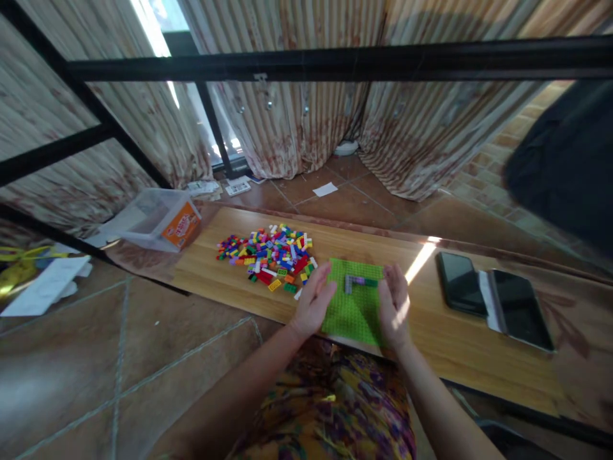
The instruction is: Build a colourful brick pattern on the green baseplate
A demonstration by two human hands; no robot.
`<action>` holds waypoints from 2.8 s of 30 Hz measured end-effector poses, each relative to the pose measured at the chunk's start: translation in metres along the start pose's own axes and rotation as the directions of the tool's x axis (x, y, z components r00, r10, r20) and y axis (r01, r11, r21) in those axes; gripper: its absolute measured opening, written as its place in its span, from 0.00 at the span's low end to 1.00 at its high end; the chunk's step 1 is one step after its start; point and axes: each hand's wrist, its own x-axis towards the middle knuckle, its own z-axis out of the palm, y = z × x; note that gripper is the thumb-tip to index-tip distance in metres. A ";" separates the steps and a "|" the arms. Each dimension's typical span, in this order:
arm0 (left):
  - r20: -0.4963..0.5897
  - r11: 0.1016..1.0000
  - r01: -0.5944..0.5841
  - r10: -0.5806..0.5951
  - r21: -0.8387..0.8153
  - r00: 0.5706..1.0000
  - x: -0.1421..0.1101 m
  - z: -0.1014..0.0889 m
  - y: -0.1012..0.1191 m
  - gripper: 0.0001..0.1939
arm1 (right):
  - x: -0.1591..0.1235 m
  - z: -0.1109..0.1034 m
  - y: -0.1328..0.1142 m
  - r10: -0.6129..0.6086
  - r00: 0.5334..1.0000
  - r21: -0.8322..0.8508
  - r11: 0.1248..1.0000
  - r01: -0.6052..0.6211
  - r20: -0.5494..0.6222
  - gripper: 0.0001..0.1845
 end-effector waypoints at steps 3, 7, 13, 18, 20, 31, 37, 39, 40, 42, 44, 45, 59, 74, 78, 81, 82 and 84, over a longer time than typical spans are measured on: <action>-0.043 0.977 -0.024 0.034 0.212 0.998 -0.028 -0.037 0.007 0.19 | -0.009 0.010 -0.019 -0.144 0.989 -0.195 0.969 0.150 0.042 0.24; -0.227 0.889 0.025 0.090 0.458 0.970 -0.057 -0.083 -0.003 0.16 | -0.031 0.043 -0.039 -0.232 0.900 -0.348 0.863 0.365 0.370 0.12; -0.307 0.796 0.065 0.155 0.602 0.939 -0.061 -0.125 -0.017 0.18 | -0.057 0.107 -0.045 -0.231 0.800 -0.436 0.739 0.515 0.553 0.12; -0.306 0.774 0.064 0.171 0.630 0.937 -0.061 -0.136 -0.017 0.19 | -0.061 0.125 -0.046 -0.200 0.811 -0.519 0.679 0.519 0.550 0.14; -0.293 0.755 0.058 0.181 0.653 0.939 -0.063 -0.138 -0.018 0.19 | -0.061 0.121 -0.045 -0.184 0.831 -0.555 0.666 0.498 0.525 0.14; -0.105 0.603 -0.062 0.238 0.796 0.966 -0.041 -0.131 -0.016 0.23 | -0.054 0.113 -0.038 -0.182 0.861 -0.653 0.584 0.483 0.474 0.09; -0.037 0.596 -0.129 0.258 0.793 0.966 -0.026 -0.130 -0.022 0.21 | -0.044 0.127 -0.041 -0.220 0.839 -0.605 0.606 0.517 0.497 0.12; -0.024 0.598 -0.157 0.283 0.786 0.959 -0.026 -0.131 -0.026 0.21 | -0.043 0.133 -0.043 -0.215 0.829 -0.583 0.621 0.524 0.516 0.12; -0.009 0.597 -0.176 0.294 0.783 0.956 -0.028 -0.132 -0.027 0.21 | -0.042 0.137 -0.044 -0.211 0.827 -0.577 0.627 0.524 0.521 0.12; 0.023 0.586 -0.211 0.311 0.782 0.950 -0.031 -0.133 -0.030 0.21 | -0.041 0.143 -0.044 -0.200 0.825 -0.575 0.630 0.522 0.529 0.12; 0.044 0.571 -0.229 0.318 0.788 0.947 -0.033 -0.134 -0.031 0.19 | -0.038 0.149 -0.046 -0.191 0.819 -0.581 0.619 0.528 0.541 0.12; 0.047 0.566 -0.231 0.321 0.792 0.946 -0.034 -0.135 -0.031 0.19 | -0.034 0.152 -0.048 -0.191 0.815 -0.585 0.609 0.536 0.548 0.13; 0.077 0.566 -0.258 0.323 0.783 0.943 -0.037 -0.134 -0.028 0.16 | -0.013 0.151 -0.040 -0.195 0.683 -0.501 0.546 0.672 0.703 0.12; 0.087 0.593 -0.246 0.284 0.766 0.955 -0.036 -0.135 -0.027 0.16 | 0.004 0.189 -0.050 -0.216 0.716 -0.459 0.638 0.618 0.663 0.15; 0.091 0.625 -0.241 0.261 0.743 0.961 -0.035 -0.134 -0.023 0.14 | -0.004 0.211 -0.050 -0.197 0.656 -0.423 0.624 0.657 0.728 0.15; 0.099 0.637 -0.234 0.241 0.734 0.965 -0.035 -0.134 -0.020 0.14 | -0.010 0.207 -0.051 -0.212 0.621 -0.387 0.620 0.682 0.755 0.14; 0.101 0.639 -0.234 0.238 0.733 0.966 -0.035 -0.134 -0.019 0.14 | -0.010 0.202 -0.051 -0.221 0.607 -0.370 0.621 0.691 0.763 0.14; 0.101 0.638 -0.237 0.242 0.733 0.965 -0.035 -0.134 -0.019 0.15 | -0.010 0.191 -0.052 -0.237 0.577 -0.334 0.622 0.708 0.782 0.14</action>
